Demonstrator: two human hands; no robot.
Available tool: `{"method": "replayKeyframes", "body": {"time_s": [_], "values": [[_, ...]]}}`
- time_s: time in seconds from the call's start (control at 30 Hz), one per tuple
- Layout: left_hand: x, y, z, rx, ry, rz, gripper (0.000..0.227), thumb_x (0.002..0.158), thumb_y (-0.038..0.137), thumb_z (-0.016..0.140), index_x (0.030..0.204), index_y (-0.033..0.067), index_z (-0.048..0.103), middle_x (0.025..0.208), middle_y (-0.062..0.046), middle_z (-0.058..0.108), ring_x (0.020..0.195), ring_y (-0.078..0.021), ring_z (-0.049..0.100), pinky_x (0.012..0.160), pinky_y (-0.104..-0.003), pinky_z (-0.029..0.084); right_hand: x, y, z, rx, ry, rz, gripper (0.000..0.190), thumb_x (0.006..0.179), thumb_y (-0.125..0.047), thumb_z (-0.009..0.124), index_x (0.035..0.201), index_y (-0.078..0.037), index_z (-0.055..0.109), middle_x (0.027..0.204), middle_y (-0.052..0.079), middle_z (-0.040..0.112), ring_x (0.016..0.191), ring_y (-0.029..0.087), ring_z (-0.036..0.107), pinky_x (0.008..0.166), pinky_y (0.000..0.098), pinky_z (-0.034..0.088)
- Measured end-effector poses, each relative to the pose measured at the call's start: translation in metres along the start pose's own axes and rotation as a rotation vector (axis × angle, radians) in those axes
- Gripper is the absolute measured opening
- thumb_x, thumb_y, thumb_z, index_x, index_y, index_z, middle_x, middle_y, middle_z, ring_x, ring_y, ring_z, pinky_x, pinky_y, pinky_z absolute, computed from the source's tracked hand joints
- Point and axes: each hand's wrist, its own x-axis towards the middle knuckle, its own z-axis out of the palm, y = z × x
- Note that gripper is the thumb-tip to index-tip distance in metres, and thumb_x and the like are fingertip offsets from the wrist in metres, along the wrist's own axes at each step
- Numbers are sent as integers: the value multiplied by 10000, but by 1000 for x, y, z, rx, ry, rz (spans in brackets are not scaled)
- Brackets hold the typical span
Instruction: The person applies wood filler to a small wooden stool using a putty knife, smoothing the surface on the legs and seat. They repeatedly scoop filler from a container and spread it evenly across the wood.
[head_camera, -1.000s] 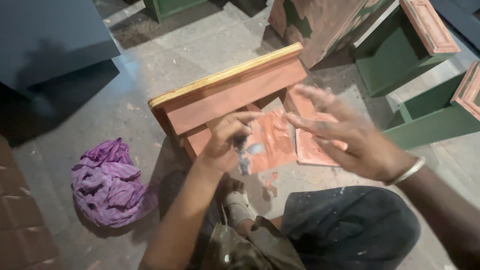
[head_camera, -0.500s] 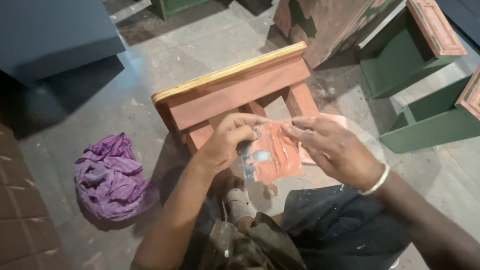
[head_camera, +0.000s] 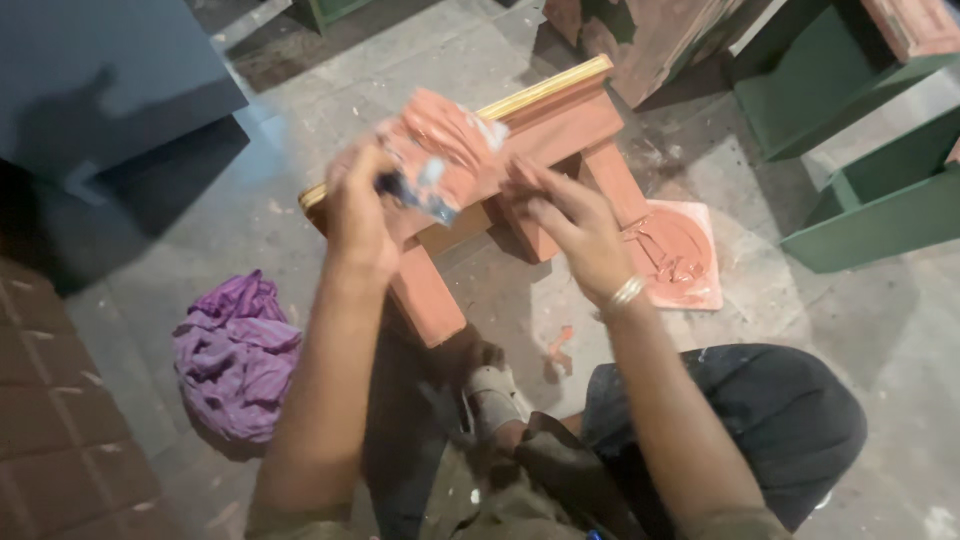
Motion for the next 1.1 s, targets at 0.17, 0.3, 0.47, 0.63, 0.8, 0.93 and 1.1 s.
{"method": "replayKeyframes", "body": {"time_s": [0.17,0.3,0.47,0.63,0.8,0.93,1.1], "values": [[38,31,3,3,-207,6,355,908,53,478,1154,-58,710,886,-33,660,737,-96,583,660,-238,486,65,64,16,-701,367,-47,438,928,-130,659,1365,-105,669,1392,187,588,1321,352,513,1153,448,394],[54,39,-3,57,-251,-22,352,913,53,481,1175,-76,677,926,-37,673,762,-100,595,652,-242,466,85,99,5,-899,474,-82,482,899,-164,637,1379,-117,655,1526,210,439,1449,454,313,1210,578,206],[73,42,-25,-96,-214,-257,406,848,52,454,1187,-72,640,1026,-106,704,929,-193,694,877,-330,585,76,92,47,-934,492,-17,485,916,-150,600,1398,-168,659,1631,169,341,1524,472,208,1241,647,96],[76,38,-35,-132,-245,-251,329,906,46,499,1184,-61,640,1069,-120,671,996,-232,668,941,-374,577,40,57,126,-884,374,-51,573,837,-140,608,1408,-185,624,1647,182,280,1551,443,185,1242,649,68],[72,36,-36,-137,-131,-249,330,868,67,494,1145,-32,644,1068,-111,679,988,-235,689,929,-390,593,58,73,56,-868,460,-2,506,878,-138,596,1378,-201,643,1584,157,402,1518,394,310,1243,609,207],[71,34,-30,-129,-171,-211,360,875,71,501,1179,-43,656,1078,-113,678,996,-224,682,939,-374,586,88,96,5,-962,569,-39,450,921,-144,608,1362,-202,672,1558,154,438,1500,423,299,1229,643,180],[77,32,-38,-147,-190,-237,323,877,63,516,1146,-45,659,1051,-116,685,970,-227,679,924,-379,579,64,84,94,-1033,529,-138,505,917,-195,609,1411,-96,636,1592,186,382,1476,472,289,1188,659,188]]}}
